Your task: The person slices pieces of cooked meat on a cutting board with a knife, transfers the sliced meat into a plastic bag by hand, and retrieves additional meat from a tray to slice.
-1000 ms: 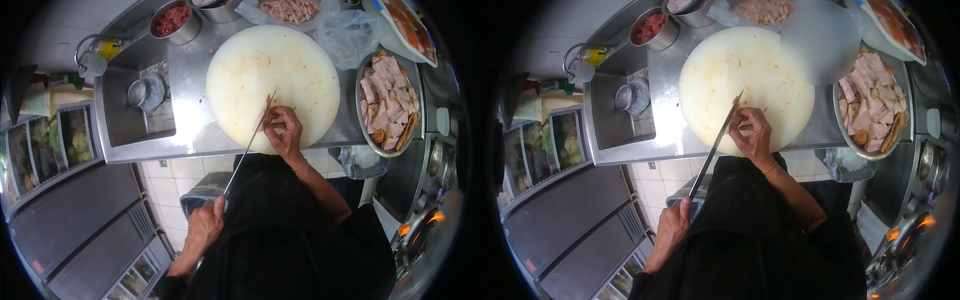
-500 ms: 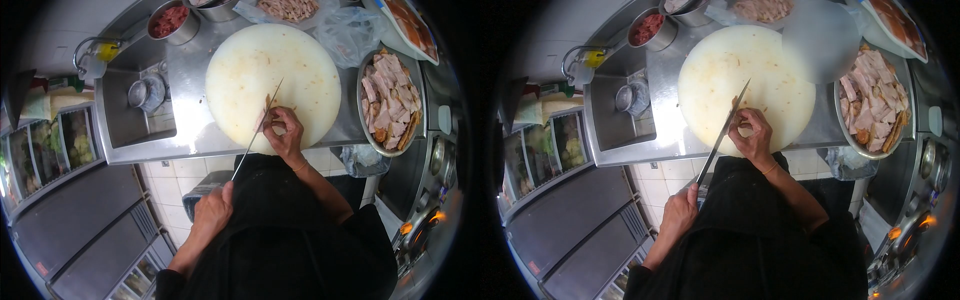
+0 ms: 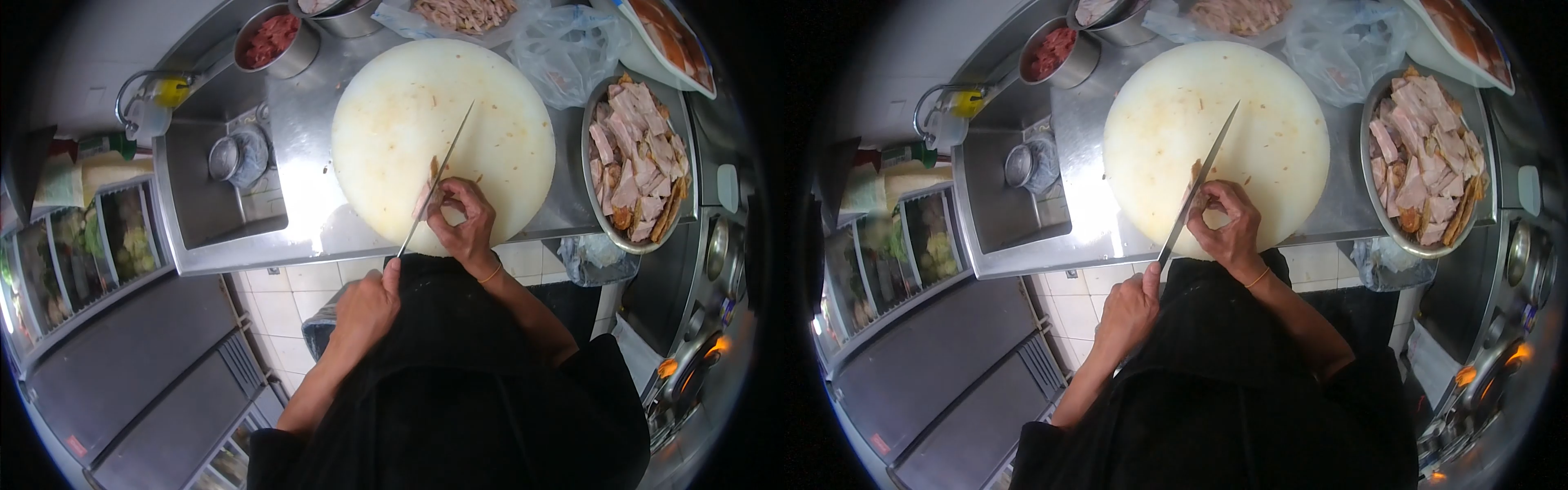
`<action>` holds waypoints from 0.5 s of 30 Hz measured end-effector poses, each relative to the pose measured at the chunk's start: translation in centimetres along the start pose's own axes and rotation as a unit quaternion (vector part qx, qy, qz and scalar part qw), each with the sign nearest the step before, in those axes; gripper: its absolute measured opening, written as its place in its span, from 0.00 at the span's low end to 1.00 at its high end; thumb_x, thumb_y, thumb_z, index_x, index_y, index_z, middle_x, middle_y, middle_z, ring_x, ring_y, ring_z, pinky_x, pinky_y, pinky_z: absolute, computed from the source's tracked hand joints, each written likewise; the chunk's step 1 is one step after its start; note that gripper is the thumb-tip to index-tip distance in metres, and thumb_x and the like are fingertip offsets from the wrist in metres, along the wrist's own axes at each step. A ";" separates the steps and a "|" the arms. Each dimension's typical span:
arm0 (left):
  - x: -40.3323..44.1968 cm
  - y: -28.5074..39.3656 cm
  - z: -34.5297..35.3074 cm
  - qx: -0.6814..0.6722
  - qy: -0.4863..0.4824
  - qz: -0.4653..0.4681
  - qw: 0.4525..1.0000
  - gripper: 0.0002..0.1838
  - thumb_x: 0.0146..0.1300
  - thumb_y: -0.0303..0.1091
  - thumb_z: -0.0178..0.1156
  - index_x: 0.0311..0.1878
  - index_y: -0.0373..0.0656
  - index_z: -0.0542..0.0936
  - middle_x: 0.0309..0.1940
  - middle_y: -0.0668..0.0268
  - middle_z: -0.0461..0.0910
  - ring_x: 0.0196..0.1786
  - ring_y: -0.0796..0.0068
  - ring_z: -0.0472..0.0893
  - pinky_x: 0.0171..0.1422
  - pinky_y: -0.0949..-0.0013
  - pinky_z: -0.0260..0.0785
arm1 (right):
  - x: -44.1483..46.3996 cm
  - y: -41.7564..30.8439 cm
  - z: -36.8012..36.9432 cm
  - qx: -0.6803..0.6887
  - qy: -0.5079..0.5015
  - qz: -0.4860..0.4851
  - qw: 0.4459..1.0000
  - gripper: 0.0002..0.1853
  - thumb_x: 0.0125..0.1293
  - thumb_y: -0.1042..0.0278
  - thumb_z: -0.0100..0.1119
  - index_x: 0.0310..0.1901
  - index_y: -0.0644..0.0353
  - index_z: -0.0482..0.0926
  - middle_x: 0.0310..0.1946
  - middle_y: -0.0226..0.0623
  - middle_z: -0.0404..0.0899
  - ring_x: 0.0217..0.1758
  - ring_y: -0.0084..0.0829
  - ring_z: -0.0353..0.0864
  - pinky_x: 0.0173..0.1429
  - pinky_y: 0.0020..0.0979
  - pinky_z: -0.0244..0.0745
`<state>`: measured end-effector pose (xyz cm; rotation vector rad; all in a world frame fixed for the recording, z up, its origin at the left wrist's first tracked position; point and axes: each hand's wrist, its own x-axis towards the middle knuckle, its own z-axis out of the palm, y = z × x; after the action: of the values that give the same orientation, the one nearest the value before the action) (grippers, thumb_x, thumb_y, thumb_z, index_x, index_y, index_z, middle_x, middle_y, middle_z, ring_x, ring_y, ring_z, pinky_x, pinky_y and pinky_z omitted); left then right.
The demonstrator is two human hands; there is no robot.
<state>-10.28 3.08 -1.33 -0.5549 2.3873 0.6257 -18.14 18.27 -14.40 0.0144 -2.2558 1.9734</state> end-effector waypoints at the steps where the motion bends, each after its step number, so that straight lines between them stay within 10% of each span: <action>1: 0.5 -0.1 0.4 0.009 0.004 0.006 1.000 0.36 0.83 0.56 0.41 0.33 0.31 0.82 0.31 0.31 0.81 0.41 0.23 0.80 0.50 0.34 0.72 | 0.0 0.0 0.0 0.006 -0.001 0.001 1.000 0.16 0.55 0.77 0.70 0.47 0.66 0.82 0.44 0.42 0.84 0.41 0.31 0.90 0.48 0.30 0.89; 15: 5.9 -0.6 3.9 -0.024 0.061 0.072 0.995 0.36 0.81 0.58 0.47 0.30 0.32 0.84 0.29 0.31 0.81 0.39 0.25 0.82 0.49 0.35 0.75 | -0.1 0.6 -0.3 0.040 -0.013 -0.003 0.999 0.17 0.58 0.77 0.65 0.50 0.65 0.80 0.46 0.43 0.80 0.44 0.34 0.86 0.47 0.33 0.87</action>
<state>-12.59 3.40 -8.10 -0.4547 2.5498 0.7318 -18.03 18.67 -14.97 0.0553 -2.1873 2.0717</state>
